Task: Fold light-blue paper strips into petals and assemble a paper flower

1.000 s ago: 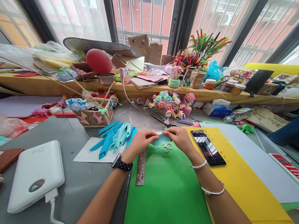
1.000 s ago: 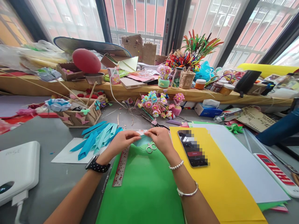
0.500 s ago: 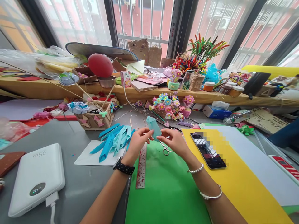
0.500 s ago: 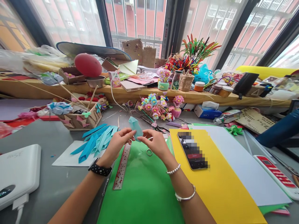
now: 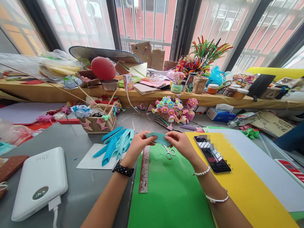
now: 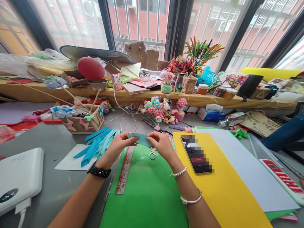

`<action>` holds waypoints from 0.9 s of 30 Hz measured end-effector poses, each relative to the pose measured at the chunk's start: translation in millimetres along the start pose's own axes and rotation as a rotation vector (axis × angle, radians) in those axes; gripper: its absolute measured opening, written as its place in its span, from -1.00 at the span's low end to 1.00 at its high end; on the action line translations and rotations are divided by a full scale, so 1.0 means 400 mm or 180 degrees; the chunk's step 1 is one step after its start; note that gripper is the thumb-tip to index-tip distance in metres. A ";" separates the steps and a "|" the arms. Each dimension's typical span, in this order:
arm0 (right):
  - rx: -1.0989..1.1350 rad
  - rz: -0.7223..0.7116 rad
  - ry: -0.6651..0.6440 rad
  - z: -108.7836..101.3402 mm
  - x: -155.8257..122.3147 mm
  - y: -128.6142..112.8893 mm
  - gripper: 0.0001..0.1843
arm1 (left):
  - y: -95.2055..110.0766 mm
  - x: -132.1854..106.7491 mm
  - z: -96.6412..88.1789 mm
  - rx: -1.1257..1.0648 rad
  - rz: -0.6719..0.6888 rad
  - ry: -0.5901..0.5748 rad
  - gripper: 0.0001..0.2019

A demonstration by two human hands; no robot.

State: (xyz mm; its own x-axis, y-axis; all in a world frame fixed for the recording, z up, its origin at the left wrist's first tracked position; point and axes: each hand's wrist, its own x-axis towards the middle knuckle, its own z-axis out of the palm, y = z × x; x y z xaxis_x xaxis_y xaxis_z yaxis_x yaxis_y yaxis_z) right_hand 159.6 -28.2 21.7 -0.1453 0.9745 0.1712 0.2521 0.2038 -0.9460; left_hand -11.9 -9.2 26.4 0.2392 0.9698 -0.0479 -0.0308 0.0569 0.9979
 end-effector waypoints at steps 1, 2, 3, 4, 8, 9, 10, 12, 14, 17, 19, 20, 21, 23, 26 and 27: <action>0.0008 -0.0002 0.0046 0.000 0.000 0.002 -0.83 | 0.000 -0.001 0.001 -0.0007 -0.0032 -0.0051 -0.79; -0.0006 -0.0006 0.0093 0.001 0.000 0.003 -0.83 | 0.000 -0.002 0.002 0.0010 -0.0077 -0.0129 -0.79; -0.0029 -0.0012 0.0142 0.000 0.000 0.004 -0.83 | 0.000 -0.004 0.002 0.0035 -0.0123 -0.0213 -0.79; -0.0044 -0.0021 0.0189 0.000 0.000 0.004 -0.83 | 0.001 -0.005 0.002 0.0061 -0.0174 -0.0299 -0.78; 0.0145 -0.0070 0.0258 -0.002 0.000 0.002 -0.81 | 0.003 -0.007 0.000 0.0151 -0.0282 -0.0519 -0.79; 0.0260 -0.0057 0.0240 -0.002 0.000 0.002 -0.79 | 0.003 -0.007 0.000 0.0166 -0.0285 -0.0517 -0.77; 0.0381 -0.0024 0.0201 -0.001 0.001 0.002 -0.77 | 0.003 -0.006 0.000 0.0167 -0.0293 -0.0503 -0.75; 0.0595 0.0072 0.0100 0.000 0.002 0.002 -0.73 | 0.001 -0.005 0.002 0.0133 -0.0326 -0.0474 -0.72; 0.0758 0.0181 0.0037 0.003 0.002 0.002 -0.69 | 0.000 -0.005 0.004 0.0122 -0.0353 -0.0466 -0.69; 0.0917 0.0413 0.0059 0.006 0.002 0.000 -0.59 | -0.001 -0.005 0.006 0.0199 -0.0267 -0.0437 -0.70; 0.0923 0.0542 0.0069 0.007 0.001 0.000 -0.56 | -0.001 -0.005 0.005 0.0258 -0.0179 -0.0432 -0.71; 0.0912 0.0579 0.0054 0.006 0.000 0.000 -0.57 | -0.002 -0.004 0.004 0.0281 -0.0147 -0.0450 -0.72; 0.0906 0.0601 0.0023 0.006 0.000 0.001 -0.60 | -0.003 -0.004 0.003 0.0300 -0.0129 -0.0478 -0.72; 0.0913 0.0636 -0.0050 0.004 0.000 0.002 -0.64 | -0.004 -0.002 -0.001 0.0331 -0.0116 -0.0535 -0.72; 0.0883 0.0629 -0.0098 0.002 0.000 0.003 -0.69 | -0.005 -0.001 -0.005 0.0366 -0.0118 -0.0605 -0.70; 0.0859 0.0609 -0.0106 0.001 0.000 0.003 -0.70 | -0.005 -0.002 -0.006 0.0364 -0.0117 -0.0621 -0.70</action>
State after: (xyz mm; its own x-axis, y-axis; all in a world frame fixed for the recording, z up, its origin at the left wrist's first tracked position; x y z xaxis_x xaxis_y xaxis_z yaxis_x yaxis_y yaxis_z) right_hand 159.6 -27.8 20.3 -0.1523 0.9881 -0.0214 0.0160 -0.0192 -0.9997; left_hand -14.1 -9.5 24.5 0.4216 0.9027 -0.0860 0.0890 0.0532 0.9946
